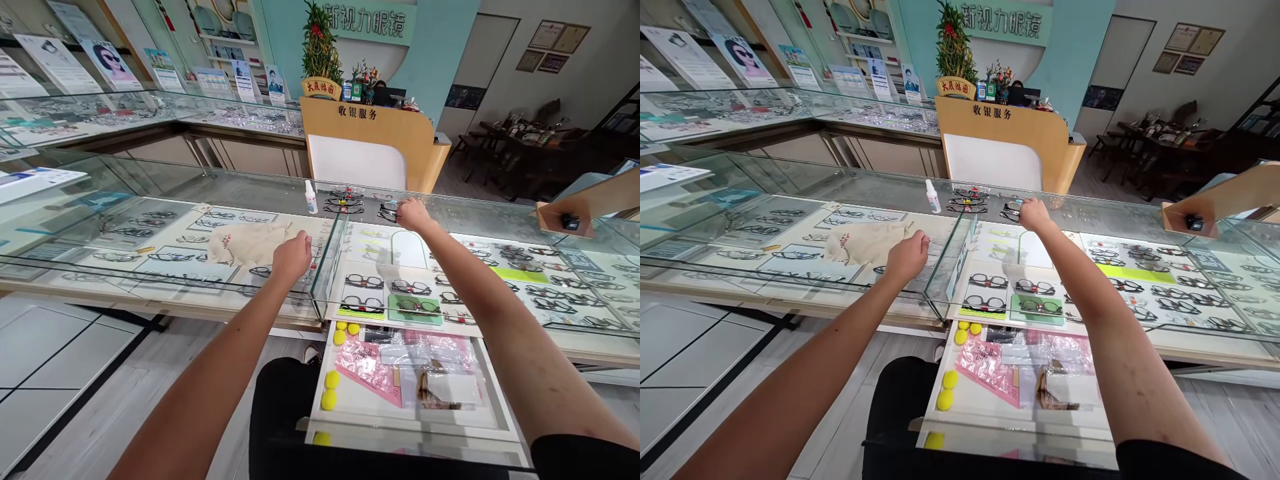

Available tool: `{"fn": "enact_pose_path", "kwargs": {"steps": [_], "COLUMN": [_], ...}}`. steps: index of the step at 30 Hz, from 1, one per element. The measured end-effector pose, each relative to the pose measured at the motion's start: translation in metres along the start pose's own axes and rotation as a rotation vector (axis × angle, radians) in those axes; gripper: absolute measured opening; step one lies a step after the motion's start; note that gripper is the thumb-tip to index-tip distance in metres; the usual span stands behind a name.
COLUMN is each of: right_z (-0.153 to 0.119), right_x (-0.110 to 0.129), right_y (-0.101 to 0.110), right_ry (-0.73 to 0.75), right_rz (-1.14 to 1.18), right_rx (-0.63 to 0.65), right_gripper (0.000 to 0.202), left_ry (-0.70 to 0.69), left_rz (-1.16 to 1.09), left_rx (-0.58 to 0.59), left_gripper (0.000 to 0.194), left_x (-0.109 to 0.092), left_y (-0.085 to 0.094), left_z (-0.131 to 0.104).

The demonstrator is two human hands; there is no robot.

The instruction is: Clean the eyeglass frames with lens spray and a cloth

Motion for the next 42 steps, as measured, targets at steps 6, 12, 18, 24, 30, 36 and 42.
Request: {"fn": "enact_pose_path", "kwargs": {"steps": [6, 12, 18, 24, 30, 36, 42], "right_z": [-0.048, -0.153, -0.32, -0.346, -0.25, -0.183, -0.138], "right_x": [0.002, 0.062, 0.189, 0.217, 0.112, 0.037, 0.01], "right_y": [0.008, 0.056, 0.067, -0.028, -0.103, -0.137, -0.175], "right_ry": [-0.063, 0.19, 0.682, 0.554, 0.141, 0.047, 0.021], "right_rz": [0.073, 0.339, 0.744, 0.555, 0.328, 0.146, 0.097], "right_rx": [0.047, -0.08, 0.076, 0.124, 0.11, 0.083, 0.112], "right_gripper": [0.034, 0.027, 0.02, 0.013, 0.025, 0.038, 0.038], "left_ry": [0.003, 0.012, -0.042, -0.014, 0.013, 0.026, 0.037], "left_rz": [-0.031, 0.008, 0.031, 0.024, 0.022, -0.019, -0.068], "left_rx": [0.0, -0.022, -0.023, -0.03, -0.04, -0.021, -0.007], "left_gripper": [0.041, 0.048, 0.056, 0.057, 0.053, 0.054, 0.053], "left_x": [-0.001, 0.0, -0.005, -0.003, -0.001, 0.003, 0.01], "left_y": [0.0, 0.0, -0.002, -0.003, 0.0, 0.0, -0.003], "left_z": [0.0, 0.002, 0.003, 0.006, 0.003, 0.006, 0.007]}}
Point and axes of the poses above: each hand's wrist, its own z-axis towards the middle knuckle, its own y-axis out of the back of the hand, x = y × z, the point moved 10 cm from there along z, towards the middle knuckle, and after that the axes turned 11 degrees about x, right-handed, at the moved point
